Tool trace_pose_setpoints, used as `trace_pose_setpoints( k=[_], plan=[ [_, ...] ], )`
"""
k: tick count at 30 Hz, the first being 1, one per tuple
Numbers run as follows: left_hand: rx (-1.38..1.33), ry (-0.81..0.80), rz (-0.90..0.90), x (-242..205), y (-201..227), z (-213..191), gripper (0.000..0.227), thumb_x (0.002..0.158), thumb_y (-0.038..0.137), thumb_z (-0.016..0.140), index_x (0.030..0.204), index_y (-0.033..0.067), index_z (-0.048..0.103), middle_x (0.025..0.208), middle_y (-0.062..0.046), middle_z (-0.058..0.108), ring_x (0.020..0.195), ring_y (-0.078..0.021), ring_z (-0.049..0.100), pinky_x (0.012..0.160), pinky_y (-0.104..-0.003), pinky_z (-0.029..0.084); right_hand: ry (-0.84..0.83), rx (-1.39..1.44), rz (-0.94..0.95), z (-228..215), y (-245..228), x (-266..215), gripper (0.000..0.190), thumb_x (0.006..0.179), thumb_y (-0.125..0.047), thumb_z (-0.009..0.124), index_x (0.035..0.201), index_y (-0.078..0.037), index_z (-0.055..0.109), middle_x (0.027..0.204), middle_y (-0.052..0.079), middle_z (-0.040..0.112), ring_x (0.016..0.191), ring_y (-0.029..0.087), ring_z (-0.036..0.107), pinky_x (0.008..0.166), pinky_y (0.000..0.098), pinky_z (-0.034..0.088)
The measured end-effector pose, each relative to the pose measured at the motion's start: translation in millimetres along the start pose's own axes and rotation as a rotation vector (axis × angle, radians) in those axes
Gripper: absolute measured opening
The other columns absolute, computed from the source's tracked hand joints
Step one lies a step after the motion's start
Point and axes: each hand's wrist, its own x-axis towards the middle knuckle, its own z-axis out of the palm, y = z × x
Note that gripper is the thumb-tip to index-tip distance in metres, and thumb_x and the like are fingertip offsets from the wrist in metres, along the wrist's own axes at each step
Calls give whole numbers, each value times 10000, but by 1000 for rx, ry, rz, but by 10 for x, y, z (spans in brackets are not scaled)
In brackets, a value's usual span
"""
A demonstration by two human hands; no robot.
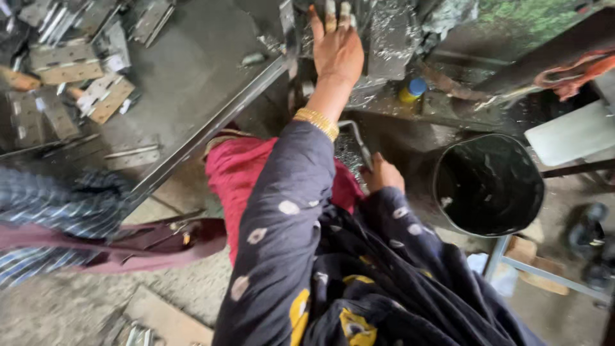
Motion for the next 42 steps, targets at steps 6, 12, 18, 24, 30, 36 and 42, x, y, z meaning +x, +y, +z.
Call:
trace_pose_setpoints(
  k=[6,12,18,24,30,36,42],
  plan=[
    [-90,0,50,-291,-109,-310,505,971,343,543,1316,-9,653,1535,-126,489,1491,-367,299,1218,-639,72,383,10,-143,-511,-438,-235,587,848,-324,802,1292,-58,526,1127,229,614,950,458,650,735,554,519],
    [-249,145,246,-1086,-383,-640,432,880,374,768,1216,119,679,1343,-106,648,1355,-301,495,1203,-574,198,618,115,-259,-1255,-1069,-429,451,912,-194,781,1294,-71,574,1233,191,597,1048,444,628,800,517,522],
    [-317,344,186,-517,-117,-614,440,817,264,781,1222,133,666,1164,-70,661,1145,-264,576,1045,-503,355,621,101,-285,-1364,-1196,-455,425,911,-150,776,1280,-75,580,1232,182,603,1062,442,640,821,508,523],
    [-171,-29,-3,-382,224,-514,214,993,214,665,1149,92,743,1249,-135,662,1198,-278,581,1010,-465,395,590,220,-327,-1336,-1152,-476,352,897,-73,726,1237,-86,636,1126,159,656,985,386,688,813,458,541],
    [-77,41,110,-896,-118,-626,493,894,350,686,1184,-47,722,1455,-187,563,1413,-364,433,1106,-574,312,525,188,-262,-1385,-1192,-429,335,917,-127,751,1222,-84,619,1012,141,694,877,354,707,732,462,527],
    [-56,-43,23,-526,-40,-444,398,980,188,575,1312,-11,663,1529,-101,540,1488,-329,385,1253,-608,150,448,-19,-235,-1142,-928,-253,460,950,-305,748,1314,-88,569,973,180,714,867,416,688,705,514,513],
    [-92,-56,6,-507,-46,-418,551,884,323,587,1303,-30,643,1453,-148,541,1409,-365,391,1165,-634,131,78,-98,51,-493,-526,-255,579,908,-456,683,1348,-107,544,916,243,723,896,456,689,743,570,521]
  ],
)
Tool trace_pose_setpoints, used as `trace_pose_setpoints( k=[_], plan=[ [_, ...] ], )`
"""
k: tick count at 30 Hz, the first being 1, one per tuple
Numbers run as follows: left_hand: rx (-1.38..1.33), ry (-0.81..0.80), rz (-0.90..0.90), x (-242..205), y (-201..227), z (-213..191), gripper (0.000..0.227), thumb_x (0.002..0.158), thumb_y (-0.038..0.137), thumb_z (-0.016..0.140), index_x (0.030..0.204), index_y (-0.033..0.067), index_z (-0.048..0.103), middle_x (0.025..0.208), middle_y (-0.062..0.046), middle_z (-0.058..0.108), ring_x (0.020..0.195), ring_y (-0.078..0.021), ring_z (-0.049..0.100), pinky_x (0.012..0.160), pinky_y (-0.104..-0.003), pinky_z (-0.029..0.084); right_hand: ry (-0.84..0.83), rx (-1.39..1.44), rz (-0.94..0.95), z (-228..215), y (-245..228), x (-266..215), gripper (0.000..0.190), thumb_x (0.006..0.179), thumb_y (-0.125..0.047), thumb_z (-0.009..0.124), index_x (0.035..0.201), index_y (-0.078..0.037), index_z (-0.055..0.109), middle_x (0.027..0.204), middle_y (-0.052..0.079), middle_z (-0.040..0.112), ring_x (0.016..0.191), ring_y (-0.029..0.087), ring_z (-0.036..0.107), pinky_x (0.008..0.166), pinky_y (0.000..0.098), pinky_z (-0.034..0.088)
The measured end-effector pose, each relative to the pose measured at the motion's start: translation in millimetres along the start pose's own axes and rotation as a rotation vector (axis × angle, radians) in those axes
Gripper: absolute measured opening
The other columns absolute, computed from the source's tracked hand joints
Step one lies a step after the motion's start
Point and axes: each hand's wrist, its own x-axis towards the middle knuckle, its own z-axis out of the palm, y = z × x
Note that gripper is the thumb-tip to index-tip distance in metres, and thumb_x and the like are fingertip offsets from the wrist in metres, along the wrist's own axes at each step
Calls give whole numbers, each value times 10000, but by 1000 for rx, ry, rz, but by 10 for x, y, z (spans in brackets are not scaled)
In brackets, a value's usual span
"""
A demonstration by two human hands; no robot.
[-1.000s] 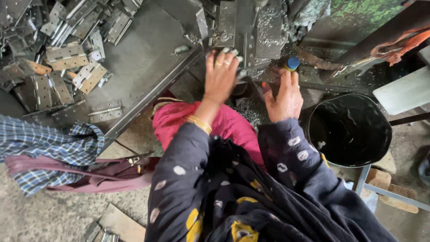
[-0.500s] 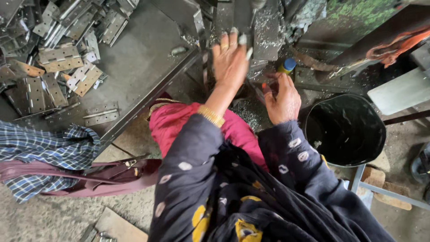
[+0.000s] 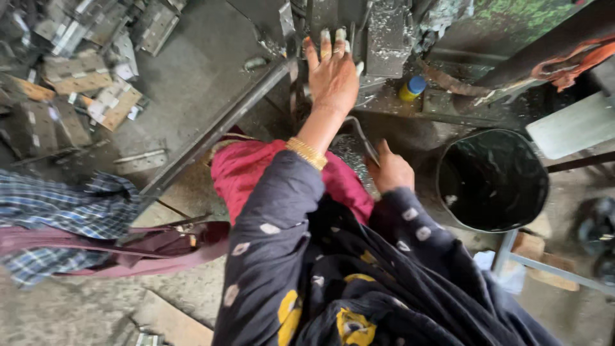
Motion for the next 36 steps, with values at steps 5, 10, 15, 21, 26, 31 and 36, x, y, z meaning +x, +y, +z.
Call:
trace_pose_setpoints(
  k=[5,10,15,21,26,31,36],
  plan=[
    [-19,-1,34,-184,25,-128,430,960,248,587,1310,8,659,1508,-122,531,1464,-356,379,1230,-633,105,-41,27,-71,145,286,159,522,903,-473,717,1196,-57,603,940,251,710,929,465,677,773,561,518],
    [54,-26,13,-207,45,-59,388,943,214,601,1260,12,699,1545,-112,515,1488,-320,374,1250,-619,100,49,58,-122,381,395,257,502,857,-448,724,1173,-72,618,944,257,710,927,471,676,766,562,522],
    [-7,68,44,-193,11,13,346,930,211,618,1179,6,742,1522,-134,519,1476,-370,365,1224,-657,95,-19,77,-25,501,426,218,475,836,-425,725,1155,-87,629,971,257,712,922,485,670,749,586,518],
    [169,-21,31,49,5,117,297,877,154,607,1120,79,759,1507,-90,549,1472,-333,384,1201,-663,108,61,72,-116,249,287,260,483,887,-415,723,1185,-60,588,940,285,711,906,495,668,749,581,517],
    [-55,150,18,72,19,195,419,905,204,599,1244,-1,737,1479,-130,560,1444,-347,372,1209,-663,103,-44,-30,4,229,272,165,504,890,-404,715,1251,-89,558,953,279,714,904,489,674,740,577,521],
    [161,-78,19,174,-10,40,341,999,141,552,1280,33,712,1597,-83,480,1566,-323,267,1275,-624,79,-43,17,-86,263,279,290,555,883,-406,711,1319,-112,530,981,268,720,917,481,678,745,574,527],
    [168,-52,-18,248,65,42,453,968,149,523,1390,21,626,1607,-85,430,1552,-334,204,1245,-635,58,32,-22,-40,348,336,201,590,849,-402,727,1316,-106,524,976,263,721,900,477,680,734,572,530]
  ],
)
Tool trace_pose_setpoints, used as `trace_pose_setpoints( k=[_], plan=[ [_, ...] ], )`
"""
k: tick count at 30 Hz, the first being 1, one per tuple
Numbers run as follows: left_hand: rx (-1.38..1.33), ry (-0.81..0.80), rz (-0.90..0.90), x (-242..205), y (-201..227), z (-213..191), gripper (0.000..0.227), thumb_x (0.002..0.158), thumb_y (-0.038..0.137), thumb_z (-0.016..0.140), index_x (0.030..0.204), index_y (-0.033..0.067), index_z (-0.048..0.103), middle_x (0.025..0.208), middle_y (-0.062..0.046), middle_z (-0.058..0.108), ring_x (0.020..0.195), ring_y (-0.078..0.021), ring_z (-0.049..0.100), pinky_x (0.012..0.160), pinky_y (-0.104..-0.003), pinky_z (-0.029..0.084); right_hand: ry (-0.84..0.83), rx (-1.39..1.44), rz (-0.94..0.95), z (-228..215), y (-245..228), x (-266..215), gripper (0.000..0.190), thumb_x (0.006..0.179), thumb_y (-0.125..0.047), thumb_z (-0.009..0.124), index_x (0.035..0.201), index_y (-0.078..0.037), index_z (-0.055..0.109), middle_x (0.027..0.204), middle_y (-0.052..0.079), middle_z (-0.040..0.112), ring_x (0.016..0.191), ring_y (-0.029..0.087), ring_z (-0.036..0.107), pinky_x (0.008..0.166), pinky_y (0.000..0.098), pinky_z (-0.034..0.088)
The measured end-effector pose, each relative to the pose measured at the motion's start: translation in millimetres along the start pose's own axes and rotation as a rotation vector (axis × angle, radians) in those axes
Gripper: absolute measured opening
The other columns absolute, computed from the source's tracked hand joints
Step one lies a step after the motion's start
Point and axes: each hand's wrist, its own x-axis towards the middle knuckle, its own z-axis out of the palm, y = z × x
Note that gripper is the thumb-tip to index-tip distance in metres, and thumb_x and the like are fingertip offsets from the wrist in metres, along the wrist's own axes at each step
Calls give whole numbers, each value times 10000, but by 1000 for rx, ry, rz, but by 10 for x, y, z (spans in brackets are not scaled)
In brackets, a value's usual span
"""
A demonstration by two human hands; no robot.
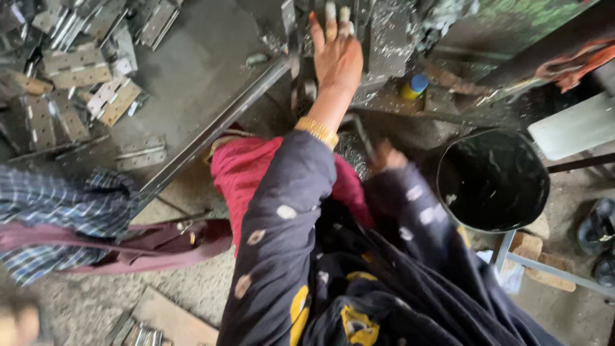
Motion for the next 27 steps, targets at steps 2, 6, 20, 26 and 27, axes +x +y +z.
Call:
trace_pose_setpoints(
  k=[2,6,20,26,27],
  plan=[
    [-97,43,-5,7,-19,35,483,923,160,525,1377,25,624,1591,-97,424,1521,-343,198,1217,-643,47,-85,-33,52,9,14,2,603,835,-401,734,1315,-103,522,974,261,721,893,475,682,729,572,532],
    [-123,-18,-17,-30,-121,137,492,916,149,507,1388,55,610,1594,-96,427,1517,-333,202,1213,-653,32,-124,-57,-26,60,1,26,673,774,-388,770,1315,-82,511,966,265,717,874,477,680,707,571,533],
    [-310,218,-27,-224,-355,-177,471,883,182,604,1349,142,658,1405,-111,618,1344,-310,490,1145,-606,270,165,32,-39,-76,-117,-305,495,820,-342,818,1200,-94,621,1120,231,640,981,476,650,753,575,526],
    [-215,98,-156,-1088,-1880,-437,354,841,230,720,1192,242,762,1003,-137,736,961,-344,662,846,-517,454,699,501,-463,-907,-463,-222,369,858,52,705,1198,11,569,1213,153,521,1151,328,583,979,426,557],
    [61,130,-200,-1115,-2289,-417,153,872,239,719,982,142,761,1019,-126,730,992,-342,671,826,-503,459,756,216,-584,-1029,-492,-224,397,845,88,724,1213,49,580,1220,185,531,1162,341,598,1010,443,531]
  ],
)
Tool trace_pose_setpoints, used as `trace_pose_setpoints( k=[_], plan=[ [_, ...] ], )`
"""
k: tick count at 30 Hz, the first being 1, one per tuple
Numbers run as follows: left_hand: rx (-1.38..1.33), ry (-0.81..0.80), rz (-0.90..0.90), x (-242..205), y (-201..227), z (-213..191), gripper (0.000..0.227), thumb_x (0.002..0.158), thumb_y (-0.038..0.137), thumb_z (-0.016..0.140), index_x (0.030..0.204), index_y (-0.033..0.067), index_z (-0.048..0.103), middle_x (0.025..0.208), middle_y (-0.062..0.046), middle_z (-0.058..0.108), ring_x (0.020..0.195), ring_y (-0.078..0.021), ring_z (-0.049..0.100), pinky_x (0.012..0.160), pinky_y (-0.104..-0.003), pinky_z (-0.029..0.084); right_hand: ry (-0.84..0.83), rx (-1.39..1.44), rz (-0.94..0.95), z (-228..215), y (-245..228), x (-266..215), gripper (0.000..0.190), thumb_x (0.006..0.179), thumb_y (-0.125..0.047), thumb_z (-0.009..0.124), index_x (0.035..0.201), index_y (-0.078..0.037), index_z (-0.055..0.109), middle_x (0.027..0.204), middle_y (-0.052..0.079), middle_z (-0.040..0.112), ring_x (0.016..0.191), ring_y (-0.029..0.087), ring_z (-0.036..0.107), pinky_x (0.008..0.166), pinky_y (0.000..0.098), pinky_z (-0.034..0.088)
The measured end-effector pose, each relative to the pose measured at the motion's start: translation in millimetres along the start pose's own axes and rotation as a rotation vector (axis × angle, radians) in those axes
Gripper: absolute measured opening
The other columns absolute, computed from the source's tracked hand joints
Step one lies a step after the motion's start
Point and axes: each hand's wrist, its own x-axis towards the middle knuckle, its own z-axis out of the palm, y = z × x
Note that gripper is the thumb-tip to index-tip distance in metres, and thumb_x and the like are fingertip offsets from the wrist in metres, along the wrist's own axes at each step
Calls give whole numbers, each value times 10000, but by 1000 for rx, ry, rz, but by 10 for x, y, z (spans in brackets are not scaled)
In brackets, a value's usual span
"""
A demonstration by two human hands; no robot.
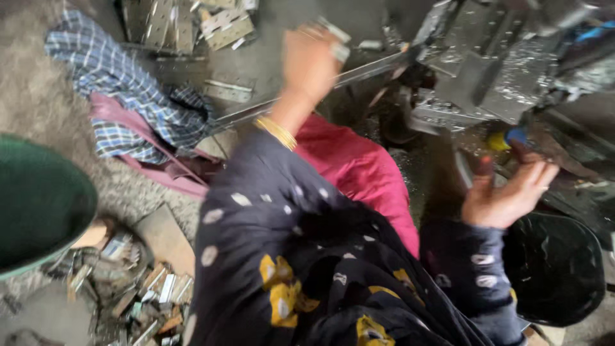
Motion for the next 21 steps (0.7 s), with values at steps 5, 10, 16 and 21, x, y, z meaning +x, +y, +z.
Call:
trace_pose_setpoints(
  k=[5,10,16,21],
  plan=[
    [565,-3,-537,103,-1518,403,787,586,607,697,1156,63,697,1233,-160,677,1135,-356,621,911,-610,469,-21,-68,8,-67,-181,314,306,954,4,675,1253,40,615,1212,144,583,1129,311,637,990,384,535],
    [168,-201,-468,-68,-1596,752,309,910,257,693,1100,15,725,1188,-222,687,1130,-378,648,908,-502,534,-110,-4,138,-106,-211,296,261,942,6,645,1200,28,612,1179,177,581,1068,319,659,922,412,546],
    [18,-58,-160,243,-502,834,96,809,50,690,836,57,782,981,-173,750,936,-363,729,753,-449,602,-188,-208,108,-123,-215,294,285,884,-12,699,1165,-36,658,1152,142,613,1071,354,642,929,453,535],
    [-258,-296,-238,602,93,169,177,810,127,679,937,167,796,990,-157,746,939,-376,707,805,-479,566,-147,-177,158,-93,-293,313,263,958,-42,768,1193,-74,656,1139,138,613,1054,373,629,894,466,526]
  ],
)
